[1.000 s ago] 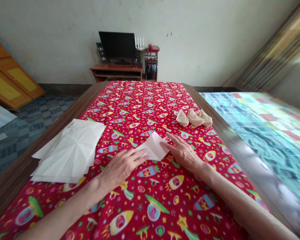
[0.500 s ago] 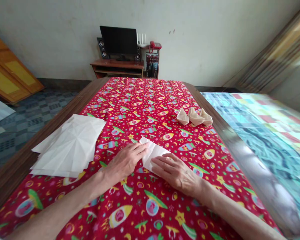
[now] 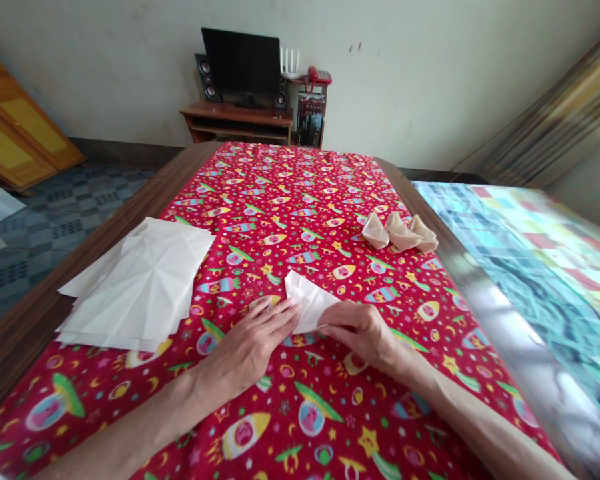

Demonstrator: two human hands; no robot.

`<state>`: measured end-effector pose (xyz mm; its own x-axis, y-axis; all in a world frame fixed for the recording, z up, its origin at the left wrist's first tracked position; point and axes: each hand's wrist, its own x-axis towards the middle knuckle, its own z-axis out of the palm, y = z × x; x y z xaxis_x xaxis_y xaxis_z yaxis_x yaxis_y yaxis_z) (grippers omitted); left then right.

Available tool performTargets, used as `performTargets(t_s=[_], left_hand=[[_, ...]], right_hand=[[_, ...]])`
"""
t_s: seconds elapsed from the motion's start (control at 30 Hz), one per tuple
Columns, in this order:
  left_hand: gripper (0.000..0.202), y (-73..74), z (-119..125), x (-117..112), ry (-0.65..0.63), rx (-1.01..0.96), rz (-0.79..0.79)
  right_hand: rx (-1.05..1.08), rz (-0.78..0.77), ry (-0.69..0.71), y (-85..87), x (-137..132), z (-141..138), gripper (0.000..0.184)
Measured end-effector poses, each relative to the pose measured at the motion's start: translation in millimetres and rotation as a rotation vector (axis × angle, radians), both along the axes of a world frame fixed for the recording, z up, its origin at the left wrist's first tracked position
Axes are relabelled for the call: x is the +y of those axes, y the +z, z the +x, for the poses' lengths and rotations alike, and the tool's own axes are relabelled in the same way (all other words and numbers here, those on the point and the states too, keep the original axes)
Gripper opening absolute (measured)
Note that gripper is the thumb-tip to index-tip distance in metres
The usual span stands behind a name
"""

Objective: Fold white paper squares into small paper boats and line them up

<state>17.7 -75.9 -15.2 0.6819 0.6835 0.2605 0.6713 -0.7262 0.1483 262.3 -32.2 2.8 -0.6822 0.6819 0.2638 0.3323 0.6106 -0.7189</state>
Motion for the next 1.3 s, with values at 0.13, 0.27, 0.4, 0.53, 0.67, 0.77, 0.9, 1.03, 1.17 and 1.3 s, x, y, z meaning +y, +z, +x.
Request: performTargets(t_s=[0.13, 0.27, 0.4, 0.53, 0.67, 0.77, 0.9, 1.03, 1.17, 1.3], left_hand=[[0.058, 3.2, 1, 0, 0.011, 0.007, -0.02], [0.057, 3.8, 1, 0, 0.012, -0.003, -0.031], [0.057, 1.2, 1, 0, 0.004, -0.019, -0.047], [0.058, -0.4, 0, 1, 0.002, -0.049, -0.078], [0.062, 1.0, 1, 0, 0.008, -0.046, -0.095], [0.061, 3.8, 3, -1, 0.01, -0.024, -0.1], [0.059, 7.3, 4, -1, -0.011, -0.004, -0.107], [0.06, 10.2, 4, 0, -0.022, 0.017, -0.126], [0.059, 13.7, 4, 0, -0.032, 0.015, -0.139], [0.062, 15.1, 5, 0, -0.029, 0.002, -0.14]], right_hand=[[-0.077, -0.02, -0.228, -3.5, 3, -6, 0.025], [-0.183, 0.085, -0.351, -6.8, 8, -13, 0.022], [-0.282, 0.12, -0.367, -6.5, 11, -18, 0.021], [-0.296, 0.13, -0.391, -8.2, 11, -19, 0.021], [-0.304, 0.119, -0.376, -9.6, 12, -18, 0.022], [-0.308, 0.114, -0.373, -9.5, 12, -19, 0.023], [-0.321, 0.115, -0.388, -9.5, 12, -20, 0.025], [-0.331, 0.116, -0.391, -9.3, 12, -22, 0.024], [-0.334, 0.145, -0.379, -9.3, 11, -21, 0.021], [-0.342, 0.149, -0.369, -9.3, 11, -20, 0.021]])
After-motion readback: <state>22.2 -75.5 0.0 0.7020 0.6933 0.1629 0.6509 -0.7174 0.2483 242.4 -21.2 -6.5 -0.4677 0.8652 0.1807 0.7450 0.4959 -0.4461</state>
